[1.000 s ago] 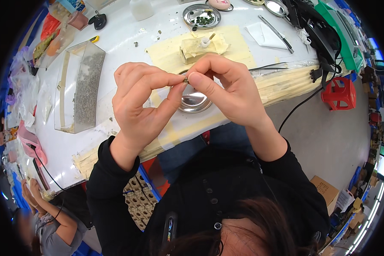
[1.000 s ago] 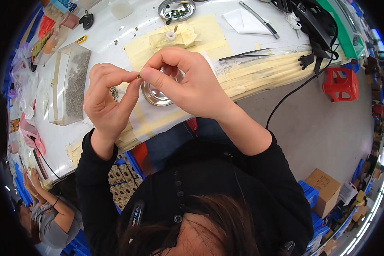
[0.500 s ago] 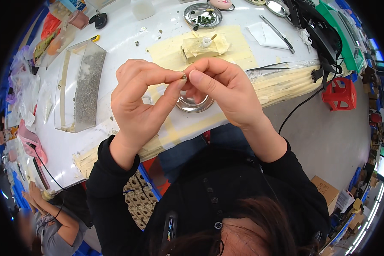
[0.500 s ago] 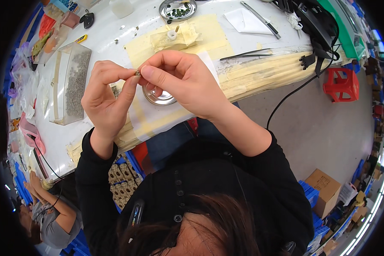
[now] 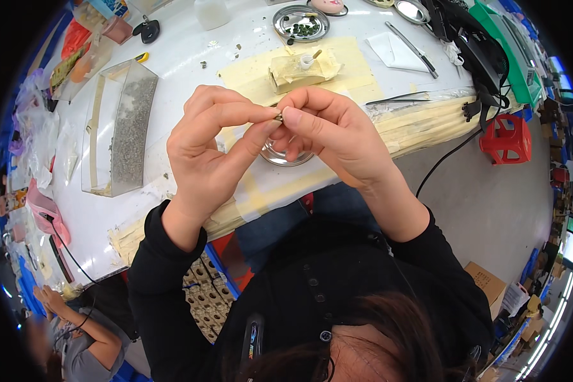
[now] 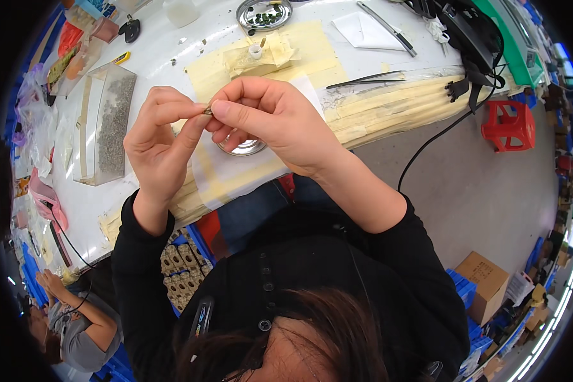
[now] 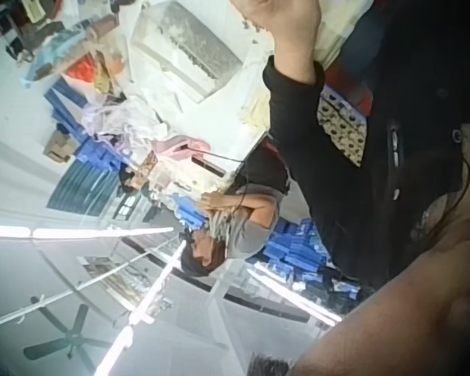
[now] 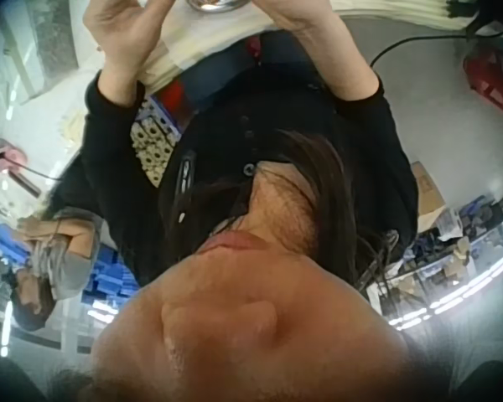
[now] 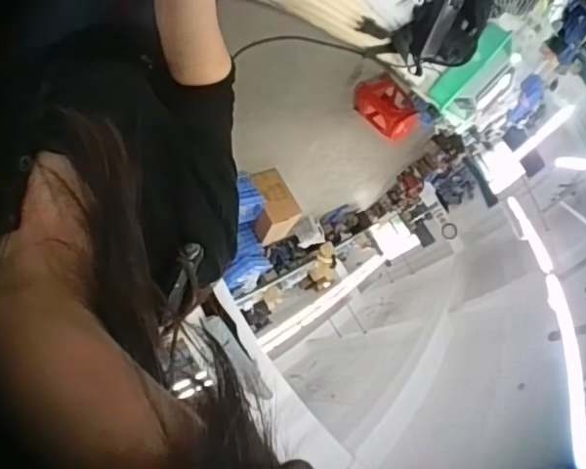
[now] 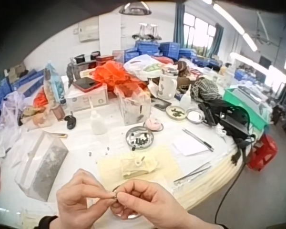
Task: Assembling very small toy components into a metal dish at a workshop bench.
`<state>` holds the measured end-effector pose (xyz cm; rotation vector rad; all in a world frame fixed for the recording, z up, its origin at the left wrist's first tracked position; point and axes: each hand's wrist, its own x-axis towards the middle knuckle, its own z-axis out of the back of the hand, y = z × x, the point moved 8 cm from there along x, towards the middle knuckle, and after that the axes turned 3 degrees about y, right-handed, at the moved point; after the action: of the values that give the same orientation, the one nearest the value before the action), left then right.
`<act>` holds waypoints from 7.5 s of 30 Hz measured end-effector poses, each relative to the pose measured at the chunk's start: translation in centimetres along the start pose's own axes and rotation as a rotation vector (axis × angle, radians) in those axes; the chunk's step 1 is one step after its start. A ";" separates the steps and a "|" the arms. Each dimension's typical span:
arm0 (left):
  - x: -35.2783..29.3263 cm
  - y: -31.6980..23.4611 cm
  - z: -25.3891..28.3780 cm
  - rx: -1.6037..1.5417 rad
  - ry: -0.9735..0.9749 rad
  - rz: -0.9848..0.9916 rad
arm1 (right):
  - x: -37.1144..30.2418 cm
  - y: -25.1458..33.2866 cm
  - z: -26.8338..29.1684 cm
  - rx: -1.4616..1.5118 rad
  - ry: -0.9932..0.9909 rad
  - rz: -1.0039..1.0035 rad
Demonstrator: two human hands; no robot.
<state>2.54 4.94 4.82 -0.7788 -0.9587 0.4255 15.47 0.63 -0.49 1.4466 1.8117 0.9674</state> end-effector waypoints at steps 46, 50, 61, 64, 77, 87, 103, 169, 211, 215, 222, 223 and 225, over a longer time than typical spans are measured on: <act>0.3 -2.1 0.0 0.447 -0.026 -0.158 | -0.5 0.5 -0.1 -0.084 -0.102 0.209; 0.2 -2.6 -0.1 0.494 -0.044 -0.223 | -0.4 0.1 0.0 -0.060 -0.087 0.201; 0.1 1.6 -0.5 -0.285 0.060 0.203 | -0.1 -1.2 -0.4 0.183 0.027 -0.008; 0.3 -0.3 0.0 0.187 0.030 -0.051 | -0.2 -0.5 0.1 0.028 -0.049 0.091; 0.1 1.6 -0.6 -0.362 0.036 0.232 | -0.1 -1.3 -0.7 0.250 0.052 -0.044; 0.0 -3.8 -0.5 0.627 -0.040 -0.281 | -0.4 0.6 -0.2 -0.098 -0.078 0.278; 0.0 1.7 -0.8 -0.362 0.056 0.230 | 0.0 -1.2 -0.5 0.205 0.060 0.006; -0.3 -3.9 -0.3 0.675 -0.058 -0.288 | 0.0 -0.3 0.1 0.058 -0.076 0.199; 0.0 -2.3 0.0 0.483 -0.064 -0.190 | -0.3 0.6 0.0 -0.063 -0.102 0.217; 0.0 -1.4 0.2 0.318 -0.058 -0.114 | 0.1 -0.1 0.1 0.089 -0.042 0.131; -0.2 0.1 0.3 0.111 -0.053 0.007 | 0.2 -0.9 0.1 0.168 -0.039 0.052; -0.2 0.1 0.3 0.112 -0.053 0.005 | 0.1 -0.9 0.1 0.159 -0.042 0.062; -0.2 0.2 0.3 0.111 -0.052 0.001 | 0.1 -0.7 0.2 0.139 -0.049 0.083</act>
<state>2.21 5.05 4.68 -0.6702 -0.9748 0.4977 15.23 0.67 -1.18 1.6280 1.8263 0.8522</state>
